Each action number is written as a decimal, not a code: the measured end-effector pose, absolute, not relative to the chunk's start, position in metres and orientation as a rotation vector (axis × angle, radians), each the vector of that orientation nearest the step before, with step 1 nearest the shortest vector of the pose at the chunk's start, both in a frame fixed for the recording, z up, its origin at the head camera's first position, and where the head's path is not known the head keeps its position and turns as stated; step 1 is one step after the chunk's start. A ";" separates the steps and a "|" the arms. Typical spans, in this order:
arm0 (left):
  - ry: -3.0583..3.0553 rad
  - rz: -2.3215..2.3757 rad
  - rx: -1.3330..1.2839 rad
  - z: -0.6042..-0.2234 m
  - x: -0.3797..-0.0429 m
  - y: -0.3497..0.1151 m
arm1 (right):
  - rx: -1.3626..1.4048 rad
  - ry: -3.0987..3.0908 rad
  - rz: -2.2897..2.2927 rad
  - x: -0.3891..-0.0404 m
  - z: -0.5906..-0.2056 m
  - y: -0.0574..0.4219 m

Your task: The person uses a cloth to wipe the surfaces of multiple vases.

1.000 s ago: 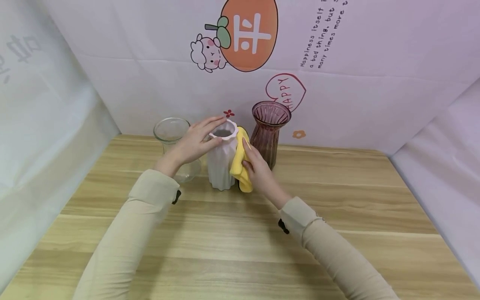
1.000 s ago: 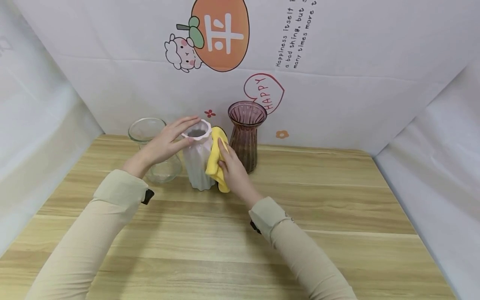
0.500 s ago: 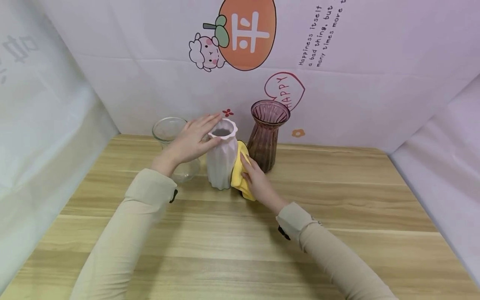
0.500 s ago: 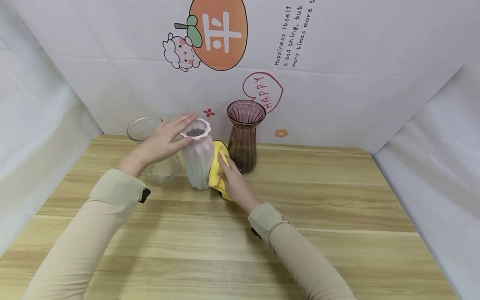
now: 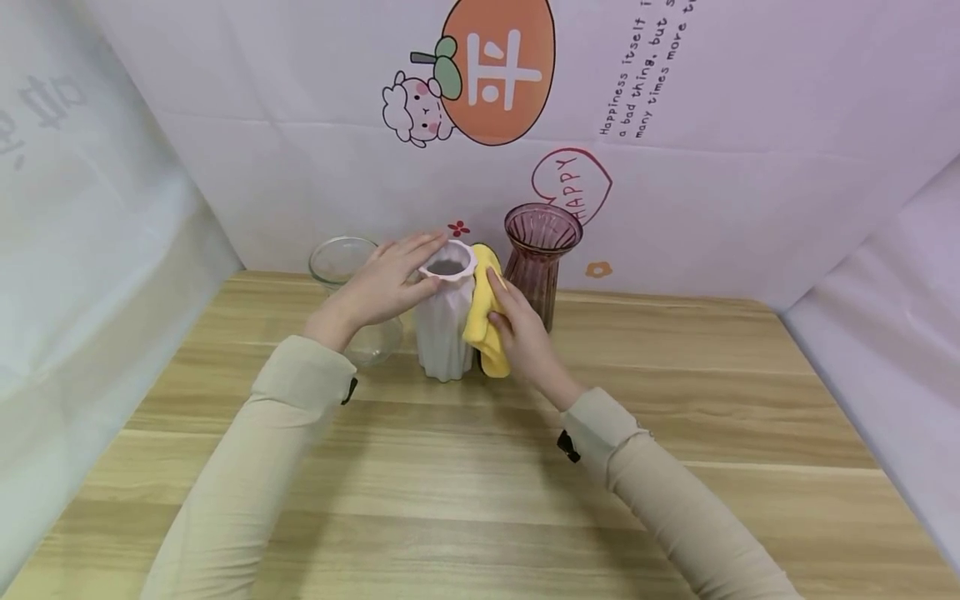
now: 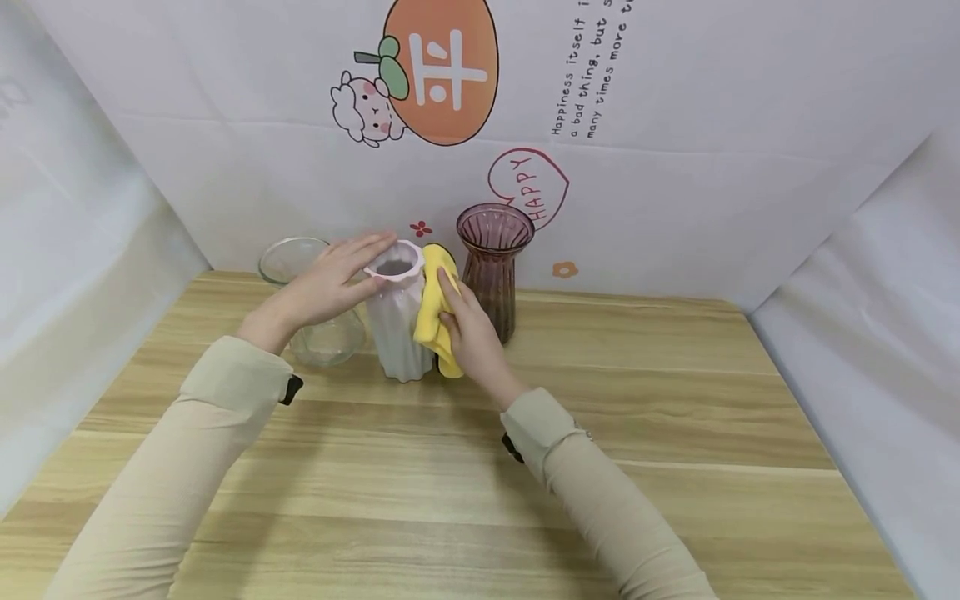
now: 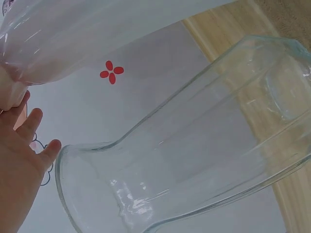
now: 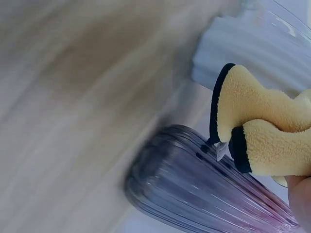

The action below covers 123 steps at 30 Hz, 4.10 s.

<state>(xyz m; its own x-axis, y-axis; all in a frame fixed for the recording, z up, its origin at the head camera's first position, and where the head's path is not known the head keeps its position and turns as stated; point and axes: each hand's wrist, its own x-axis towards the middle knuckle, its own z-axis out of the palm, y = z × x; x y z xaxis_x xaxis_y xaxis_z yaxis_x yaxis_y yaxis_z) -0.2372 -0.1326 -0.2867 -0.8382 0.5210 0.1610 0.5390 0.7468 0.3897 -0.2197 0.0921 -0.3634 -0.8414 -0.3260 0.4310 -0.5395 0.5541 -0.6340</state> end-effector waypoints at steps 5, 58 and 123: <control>-2.875 -0.738 -0.905 -0.290 -0.238 -0.132 | 0.729 -2.540 1.176 -0.222 -0.355 0.092; -2.895 -0.635 -0.691 -0.288 -0.239 -0.124 | 0.767 -2.597 1.196 -0.220 -0.366 0.088; -2.887 -0.742 -0.736 -0.291 -0.239 -0.128 | 0.747 -2.829 0.923 -0.220 -0.413 0.091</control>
<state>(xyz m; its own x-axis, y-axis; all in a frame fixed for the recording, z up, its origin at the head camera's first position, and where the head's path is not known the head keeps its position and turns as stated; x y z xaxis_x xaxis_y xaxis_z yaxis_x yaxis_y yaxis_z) -0.2392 -0.1283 -0.2913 -0.8827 0.4330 0.1824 0.4673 0.7687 0.4367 -0.2205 0.0912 -0.4130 -0.8788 -0.4264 0.2143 -0.4707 0.7008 -0.5361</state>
